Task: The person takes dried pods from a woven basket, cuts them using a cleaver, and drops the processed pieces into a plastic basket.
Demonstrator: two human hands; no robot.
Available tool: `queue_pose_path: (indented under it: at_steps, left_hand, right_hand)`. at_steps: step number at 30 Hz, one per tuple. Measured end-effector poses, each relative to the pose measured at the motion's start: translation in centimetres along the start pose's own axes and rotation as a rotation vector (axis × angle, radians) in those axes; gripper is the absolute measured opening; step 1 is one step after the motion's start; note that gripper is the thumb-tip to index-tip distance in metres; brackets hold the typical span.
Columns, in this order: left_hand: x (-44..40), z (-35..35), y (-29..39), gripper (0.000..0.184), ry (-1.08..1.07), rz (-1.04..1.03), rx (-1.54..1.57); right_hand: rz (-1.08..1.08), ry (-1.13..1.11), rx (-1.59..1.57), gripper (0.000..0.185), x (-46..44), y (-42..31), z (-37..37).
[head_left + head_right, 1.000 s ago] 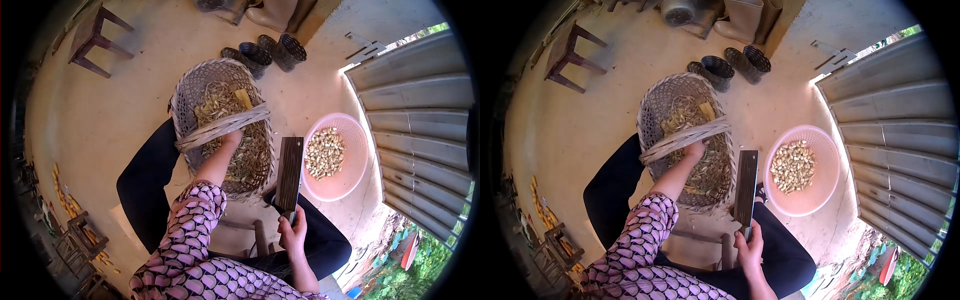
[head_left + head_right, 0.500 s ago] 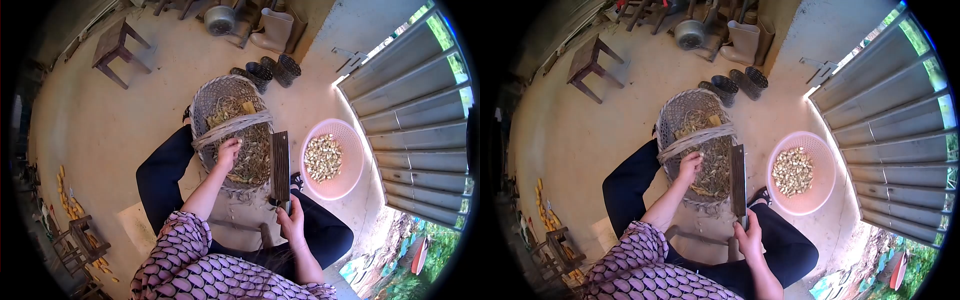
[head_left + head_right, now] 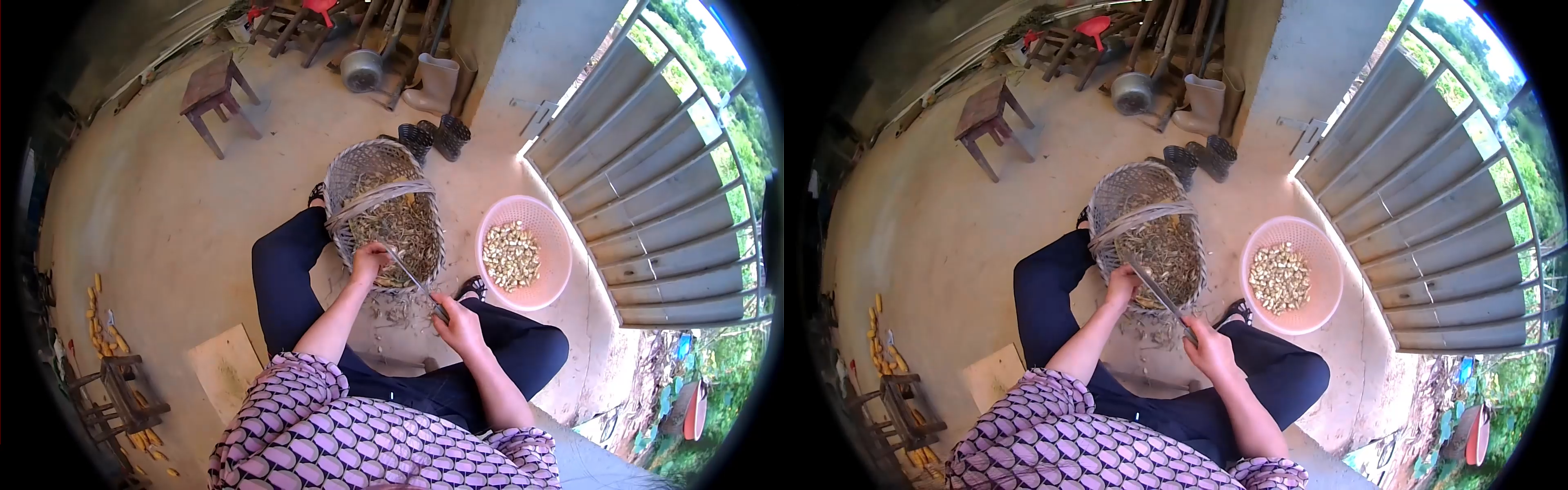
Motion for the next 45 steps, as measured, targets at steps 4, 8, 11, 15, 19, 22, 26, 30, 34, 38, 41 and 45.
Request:
queue_pose_path:
  at_steps: [4, 8, 11, 15, 19, 22, 26, 30, 34, 38, 41, 45]
  left_hand:
    - [-0.2, 1.4, -0.2, 0.009, 0.099, -0.042, -0.045]
    - [-1.7, 2.3, -2.0, 0.014, 0.137, -0.064, 0.319]
    - [-2.6, 2.8, -3.2, 0.019, 0.107, -0.069, 0.467]
    - [-1.8, 3.6, -2.4, 0.014, 0.206, -0.127, 0.319]
    - [0.0, 3.2, 0.4, 0.013, 0.265, -0.282, -0.134]
    - [-2.4, 4.0, -2.6, 0.014, 0.290, -0.284, -0.193]
    - [-5.6, 4.8, -6.9, 0.016, 0.243, -0.184, 0.197]
    - [-4.1, 3.2, -6.6, 0.021, 0.195, 0.111, 0.825]
    - [-4.1, 3.7, -6.2, 0.024, 0.229, -0.103, 0.581]
    - [1.5, -1.9, -1.8, 0.021, -0.113, -0.285, -0.077]
    - [2.7, -3.4, -0.7, 0.020, -0.139, -0.224, 0.063]
    - [2.3, -1.9, -1.0, 0.020, -0.096, -0.239, 0.046]
  right_hand:
    - [0.052, -0.053, 0.170, 0.036, 0.5, -0.9, -0.4]
    - [0.170, -0.017, 0.207, 0.039, 0.9, -1.7, -0.8]
    - [0.125, -0.089, 0.244, 0.037, 1.0, -1.6, -1.4]
    - [0.141, -0.080, 0.269, 0.039, 0.9, -1.6, -1.5]
    - [0.132, -0.079, 0.281, 0.039, 0.8, -1.2, -1.4]
    - [0.230, 0.028, 0.228, 0.038, 0.7, -2.0, -0.7]
    - [0.222, 0.016, 0.223, 0.037, 0.7, -1.7, -1.1]
    - [0.218, 0.000, 0.295, 0.034, 0.7, -1.3, -1.7]
    - [0.164, -0.022, 0.293, 0.033, 0.5, -0.9, -2.2]
    - [-0.168, -0.128, 0.160, 0.041, -0.3, 2.8, -3.3]
    - [-0.254, -0.022, 0.022, 0.041, -0.5, 5.3, -2.8]
    - [-0.552, 0.007, -0.234, 0.044, 0.6, 6.9, -2.2]
Point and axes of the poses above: each hand's wrist, its own x-axis away from the middle knuckle, its own z-axis out of the back of the hand, y = z × x, the point moved 9 cm from there along -x, towards the middle knuckle, and after that the axes turned 10 degrees about y, right-handed, at the moved point
